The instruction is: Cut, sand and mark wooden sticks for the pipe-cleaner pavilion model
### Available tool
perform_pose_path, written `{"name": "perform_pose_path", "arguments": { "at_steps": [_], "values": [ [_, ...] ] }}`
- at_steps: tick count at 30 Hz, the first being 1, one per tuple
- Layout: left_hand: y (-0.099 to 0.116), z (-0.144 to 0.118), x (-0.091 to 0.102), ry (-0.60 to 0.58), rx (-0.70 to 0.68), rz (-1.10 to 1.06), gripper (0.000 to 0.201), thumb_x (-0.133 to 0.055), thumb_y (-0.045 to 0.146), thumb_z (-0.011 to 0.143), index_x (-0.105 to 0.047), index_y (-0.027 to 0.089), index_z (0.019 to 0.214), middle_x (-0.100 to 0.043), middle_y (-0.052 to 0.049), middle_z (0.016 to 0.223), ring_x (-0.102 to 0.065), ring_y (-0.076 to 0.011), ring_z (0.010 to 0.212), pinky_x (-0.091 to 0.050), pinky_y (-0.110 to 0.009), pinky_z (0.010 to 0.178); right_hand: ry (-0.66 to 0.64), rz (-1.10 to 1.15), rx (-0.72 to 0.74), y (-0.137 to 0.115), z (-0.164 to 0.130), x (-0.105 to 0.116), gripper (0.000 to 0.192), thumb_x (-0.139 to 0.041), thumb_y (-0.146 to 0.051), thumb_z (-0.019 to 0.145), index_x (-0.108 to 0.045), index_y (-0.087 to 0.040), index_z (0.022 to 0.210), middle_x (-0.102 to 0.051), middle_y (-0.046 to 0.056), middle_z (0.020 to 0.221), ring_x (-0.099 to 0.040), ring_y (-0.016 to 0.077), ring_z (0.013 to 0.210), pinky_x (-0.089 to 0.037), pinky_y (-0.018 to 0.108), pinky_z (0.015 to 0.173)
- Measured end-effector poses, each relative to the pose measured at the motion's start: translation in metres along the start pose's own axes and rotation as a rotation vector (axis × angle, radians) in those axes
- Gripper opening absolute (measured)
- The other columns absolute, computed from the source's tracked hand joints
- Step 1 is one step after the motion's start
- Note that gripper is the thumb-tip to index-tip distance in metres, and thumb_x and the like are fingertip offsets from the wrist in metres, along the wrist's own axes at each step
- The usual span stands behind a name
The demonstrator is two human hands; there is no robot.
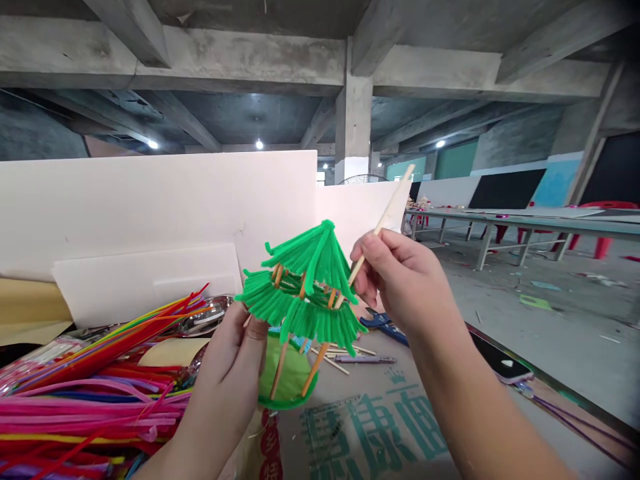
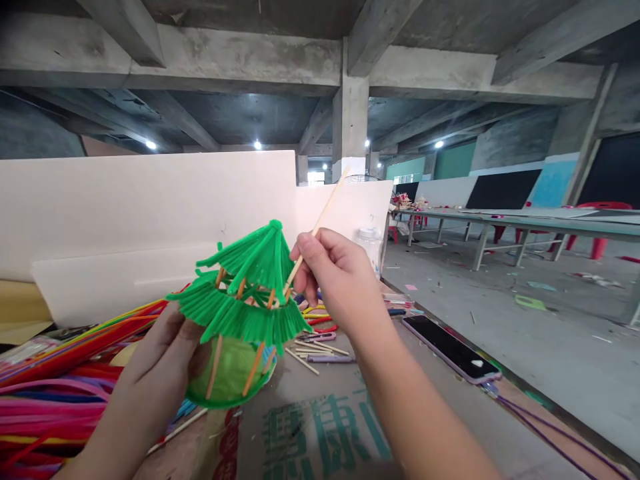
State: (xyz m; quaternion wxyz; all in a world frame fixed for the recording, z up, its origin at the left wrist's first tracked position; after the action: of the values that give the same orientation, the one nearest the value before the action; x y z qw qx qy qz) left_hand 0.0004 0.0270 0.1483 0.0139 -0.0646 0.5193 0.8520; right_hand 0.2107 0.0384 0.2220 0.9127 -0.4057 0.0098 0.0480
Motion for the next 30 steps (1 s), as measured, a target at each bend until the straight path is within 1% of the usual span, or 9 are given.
{"name": "perform_pose_path", "arguments": {
  "at_steps": [2, 3, 4, 10, 14, 17, 21, 25, 30],
  "values": [
    [-0.001, -0.004, -0.008, -0.097, 0.184, -0.091, 0.038, -0.077, 0.052, 0.073, -0.054, 0.022, 0.076, -0.034, 0.009, 0.051, -0.028, -0.0062, 0.041, -0.023, -0.015, 0.037, -0.032, 0.051, -0.042, 0.009, 0.007, 0.003, 0.03, -0.065, -0.044, 0.089, -0.062, -0.017, 0.074, -0.058, -0.004, 0.046, -0.044, 0.0049, 0.032, -0.032, 0.014, 0.031],
    [-0.001, -0.007, -0.011, -0.126, 0.261, -0.127, 0.039, -0.078, 0.052, 0.071, -0.053, 0.022, 0.076, -0.031, 0.01, 0.051, -0.025, -0.0048, 0.041, -0.02, -0.013, 0.037, -0.051, 0.079, -0.067, 0.013, 0.011, 0.004, 0.031, -0.066, -0.044, 0.088, -0.062, -0.017, 0.073, -0.057, -0.004, 0.046, -0.043, 0.0049, 0.031, -0.032, 0.015, 0.03],
    [-0.001, -0.009, -0.012, -0.129, 0.303, -0.158, 0.04, -0.079, 0.05, 0.07, -0.053, 0.022, 0.076, -0.029, 0.011, 0.052, -0.023, -0.0038, 0.042, -0.018, -0.012, 0.037, -0.068, 0.106, -0.092, 0.017, 0.014, 0.006, 0.031, -0.068, -0.044, 0.086, -0.062, -0.017, 0.073, -0.057, -0.004, 0.045, -0.042, 0.0048, 0.03, -0.031, 0.015, 0.03],
    [-0.006, -0.014, -0.017, -0.159, 0.397, -0.234, 0.035, -0.081, 0.043, 0.071, -0.056, 0.022, 0.083, -0.032, 0.011, 0.055, -0.024, -0.0027, 0.043, -0.021, -0.01, 0.039, -0.12, 0.154, -0.18, 0.031, 0.022, 0.01, 0.033, -0.071, -0.045, 0.082, -0.059, -0.017, 0.071, -0.055, -0.005, 0.042, -0.041, 0.0049, 0.029, -0.029, 0.014, 0.028],
    [-0.006, -0.016, -0.018, -0.11, 0.48, -0.259, 0.044, -0.088, 0.038, 0.057, -0.057, 0.023, 0.084, -0.037, 0.009, 0.057, -0.028, -0.0039, 0.045, -0.024, -0.012, 0.039, -0.156, 0.142, -0.187, 0.035, 0.023, 0.011, 0.033, -0.071, -0.044, 0.083, -0.058, -0.017, 0.07, -0.054, -0.006, 0.041, -0.04, 0.0051, 0.028, -0.027, 0.015, 0.026],
    [-0.003, -0.016, -0.02, -0.109, 0.492, -0.271, 0.045, -0.089, 0.036, 0.054, -0.057, 0.023, 0.083, -0.037, 0.009, 0.057, -0.029, -0.0046, 0.045, -0.023, -0.013, 0.039, -0.165, 0.125, -0.203, 0.038, 0.024, 0.012, 0.034, -0.069, -0.045, 0.085, -0.057, -0.017, 0.07, -0.052, -0.006, 0.04, -0.038, 0.0047, 0.027, -0.025, 0.015, 0.026],
    [-0.004, -0.015, -0.02, -0.133, 0.5, -0.264, 0.038, -0.085, 0.037, 0.062, -0.056, 0.022, 0.081, -0.036, 0.009, 0.057, -0.027, -0.0039, 0.045, -0.02, -0.012, 0.039, -0.165, 0.117, -0.203, 0.038, 0.024, 0.011, 0.035, -0.069, -0.048, 0.084, -0.057, -0.018, 0.07, -0.053, -0.006, 0.04, -0.038, 0.0047, 0.027, -0.026, 0.016, 0.026],
    [-0.008, -0.012, -0.017, -0.098, 0.511, -0.268, 0.037, -0.083, 0.035, 0.066, -0.049, 0.021, 0.074, -0.032, 0.01, 0.056, -0.025, -0.0034, 0.043, -0.019, -0.011, 0.036, -0.172, 0.13, -0.19, 0.036, 0.023, 0.01, 0.033, -0.066, -0.045, 0.087, -0.057, -0.018, 0.07, -0.055, -0.005, 0.041, -0.038, 0.0047, 0.028, -0.026, 0.016, 0.027],
    [-0.012, -0.008, -0.014, -0.076, 0.494, -0.235, 0.037, -0.083, 0.035, 0.064, -0.051, 0.021, 0.077, -0.029, 0.011, 0.055, -0.023, -0.0032, 0.041, -0.017, -0.011, 0.035, -0.166, 0.145, -0.176, 0.033, 0.022, 0.01, 0.032, -0.065, -0.044, 0.088, -0.057, -0.018, 0.071, -0.055, -0.006, 0.041, -0.038, 0.0044, 0.028, -0.027, 0.015, 0.028]
  ]
}}
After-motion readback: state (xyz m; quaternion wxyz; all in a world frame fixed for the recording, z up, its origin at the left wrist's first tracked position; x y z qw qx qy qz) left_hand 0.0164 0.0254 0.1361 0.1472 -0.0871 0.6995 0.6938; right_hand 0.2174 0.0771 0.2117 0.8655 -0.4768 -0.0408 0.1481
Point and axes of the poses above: each hand's wrist, its own z-axis towards the middle knuckle, its own x-axis out of the back of the hand, y = z × x, the point moved 4 cm from there along z, towards the middle knuckle
